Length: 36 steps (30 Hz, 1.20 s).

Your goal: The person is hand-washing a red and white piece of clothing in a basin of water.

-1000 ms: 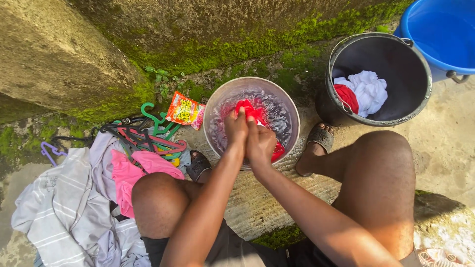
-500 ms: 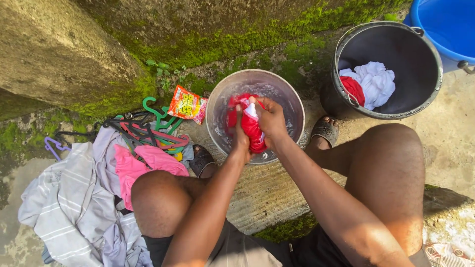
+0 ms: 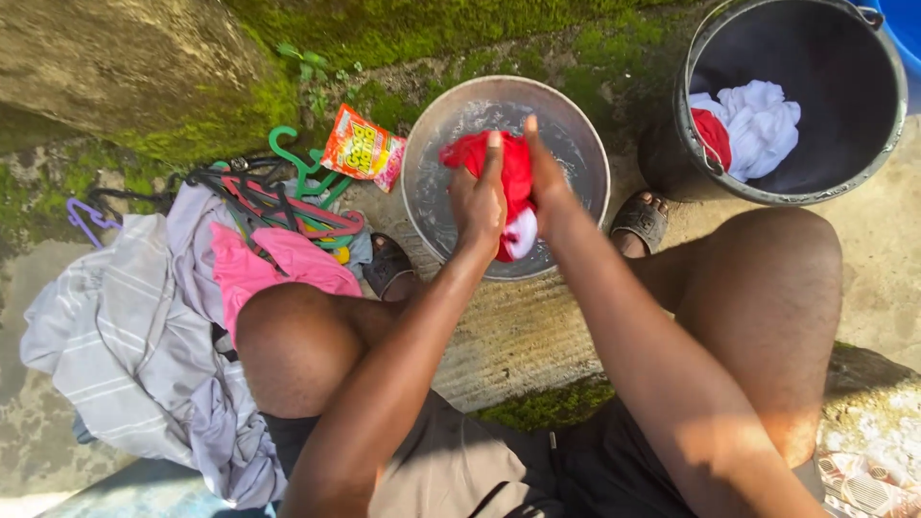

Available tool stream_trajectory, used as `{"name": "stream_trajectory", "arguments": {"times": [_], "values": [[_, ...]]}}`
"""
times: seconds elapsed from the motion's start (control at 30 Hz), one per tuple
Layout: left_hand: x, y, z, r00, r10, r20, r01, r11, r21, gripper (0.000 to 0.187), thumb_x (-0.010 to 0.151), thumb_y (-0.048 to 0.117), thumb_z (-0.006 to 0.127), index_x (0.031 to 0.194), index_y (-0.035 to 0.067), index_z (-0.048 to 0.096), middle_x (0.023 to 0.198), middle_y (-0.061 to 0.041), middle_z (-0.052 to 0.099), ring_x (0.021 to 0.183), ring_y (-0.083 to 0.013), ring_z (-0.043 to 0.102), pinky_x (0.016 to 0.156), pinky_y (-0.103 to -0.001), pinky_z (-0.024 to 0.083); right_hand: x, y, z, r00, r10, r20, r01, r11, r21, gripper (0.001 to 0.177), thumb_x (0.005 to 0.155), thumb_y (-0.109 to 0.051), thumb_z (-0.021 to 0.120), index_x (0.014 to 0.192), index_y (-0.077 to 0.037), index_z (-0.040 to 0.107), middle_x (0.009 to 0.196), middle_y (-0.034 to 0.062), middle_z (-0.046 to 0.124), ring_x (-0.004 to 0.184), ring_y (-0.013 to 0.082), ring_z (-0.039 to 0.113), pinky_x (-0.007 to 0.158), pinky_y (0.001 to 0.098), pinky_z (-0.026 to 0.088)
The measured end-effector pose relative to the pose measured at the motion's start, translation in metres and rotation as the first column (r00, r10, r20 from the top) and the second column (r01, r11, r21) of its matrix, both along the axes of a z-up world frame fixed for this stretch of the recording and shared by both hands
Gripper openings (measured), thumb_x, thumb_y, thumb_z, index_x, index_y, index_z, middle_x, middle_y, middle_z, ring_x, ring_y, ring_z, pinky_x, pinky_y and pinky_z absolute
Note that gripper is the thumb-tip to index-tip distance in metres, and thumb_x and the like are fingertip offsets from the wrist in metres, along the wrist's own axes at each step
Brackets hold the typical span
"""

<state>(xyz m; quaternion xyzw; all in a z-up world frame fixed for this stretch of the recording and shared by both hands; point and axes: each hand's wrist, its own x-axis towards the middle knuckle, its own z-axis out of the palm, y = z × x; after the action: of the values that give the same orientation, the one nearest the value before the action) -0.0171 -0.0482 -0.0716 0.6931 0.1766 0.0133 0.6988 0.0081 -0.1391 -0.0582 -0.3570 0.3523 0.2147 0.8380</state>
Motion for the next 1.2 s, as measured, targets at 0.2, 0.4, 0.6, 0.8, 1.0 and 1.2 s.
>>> {"name": "stream_trajectory", "arguments": {"times": [0.2, 0.4, 0.6, 0.8, 1.0, 1.2], "values": [[-0.013, 0.015, -0.008, 0.967, -0.225, -0.120, 0.246, 0.945, 0.214, 0.076, 0.101, 0.070, 0.048, 0.077, 0.000, 0.068, 0.068, -0.008, 0.065, 0.064, -0.0190, 0.063, 0.061, -0.040, 0.045, 0.012, -0.022, -0.012, 0.873, -0.077, 0.483, 0.083, 0.997, 0.008, 0.028, 0.094, -0.024, 0.079, 0.101, 0.001, 0.069, 0.086, 0.0138, 0.074, 0.070, 0.0231, 0.071, 0.063, 0.0370, 0.062], [0.035, 0.033, -0.011, 0.906, -0.371, -0.205, 0.101, 0.660, -0.745, 0.048, 0.092, 0.066, 0.056, 0.102, 0.020, 0.064, 0.096, 0.001, 0.068, 0.083, -0.0142, 0.069, 0.078, -0.037, 0.056, -0.024, 0.014, 0.044, 0.835, -0.007, 0.550, 0.168, 0.955, -0.244, 0.031, 0.095, -0.022, 0.080, 0.076, -0.009, 0.059, 0.076, 0.0059, 0.068, 0.062, 0.0157, 0.066, 0.056, 0.0322, 0.059], [0.030, 0.023, -0.013, 0.975, -0.170, -0.140, 0.093, 0.894, -0.438, 0.037, 0.096, 0.044, 0.069, 0.094, 0.006, 0.070, 0.079, -0.004, 0.061, 0.066, -0.0162, 0.056, 0.064, -0.037, 0.047, -0.033, 0.002, 0.015, 0.782, 0.208, 0.588, 0.355, 0.627, -0.693, 0.044, 0.103, -0.021, 0.070, 0.064, -0.010, 0.054, 0.061, -0.0048, 0.047, 0.057, 0.0042, 0.040, 0.048, 0.0282, 0.032], [0.029, 0.025, -0.021, 0.975, -0.147, 0.168, 0.132, 0.986, 0.099, 0.047, 0.104, 0.045, 0.065, 0.088, 0.001, 0.066, 0.080, -0.004, 0.059, 0.071, -0.0152, 0.056, 0.067, -0.039, 0.046, -0.009, -0.041, 0.035, 0.817, 0.201, 0.541, 0.344, 0.582, -0.737, 0.049, 0.097, -0.019, 0.079, 0.056, -0.009, 0.054, 0.052, -0.0070, 0.046, 0.047, 0.0033, 0.032, 0.045, 0.0269, 0.026], [0.029, 0.056, 0.033, 0.997, -0.073, 0.021, 0.060, 0.931, 0.360, 0.048, 0.099, 0.049, 0.065, 0.076, 0.006, 0.068, 0.068, -0.001, 0.059, 0.061, -0.0159, 0.054, 0.062, -0.040, 0.041, 0.001, -0.071, 0.105, 0.659, 0.396, 0.639, 0.290, 0.651, -0.702, 0.054, 0.104, -0.021, 0.077, 0.062, -0.012, 0.045, 0.056, -0.0085, 0.042, 0.050, 0.0018, 0.028, 0.047, 0.0251, 0.028], [0.032, 0.062, 0.054, 0.955, -0.008, 0.298, -0.169, 0.808, 0.564, 0.047, 0.103, 0.042, 0.071, 0.081, 0.000, 0.069, 0.068, -0.009, 0.058, 0.062, -0.0162, 0.049, 0.060, -0.040, 0.038, -0.007, -0.080, 0.115, 0.503, 0.606, 0.616, 0.063, 0.685, -0.726, 0.041, 0.107, -0.024, 0.073, 0.073, -0.012, 0.056, 0.070, -0.0058, 0.060, 0.061, 0.0006, 0.045, 0.051, 0.0226, 0.037]]}}
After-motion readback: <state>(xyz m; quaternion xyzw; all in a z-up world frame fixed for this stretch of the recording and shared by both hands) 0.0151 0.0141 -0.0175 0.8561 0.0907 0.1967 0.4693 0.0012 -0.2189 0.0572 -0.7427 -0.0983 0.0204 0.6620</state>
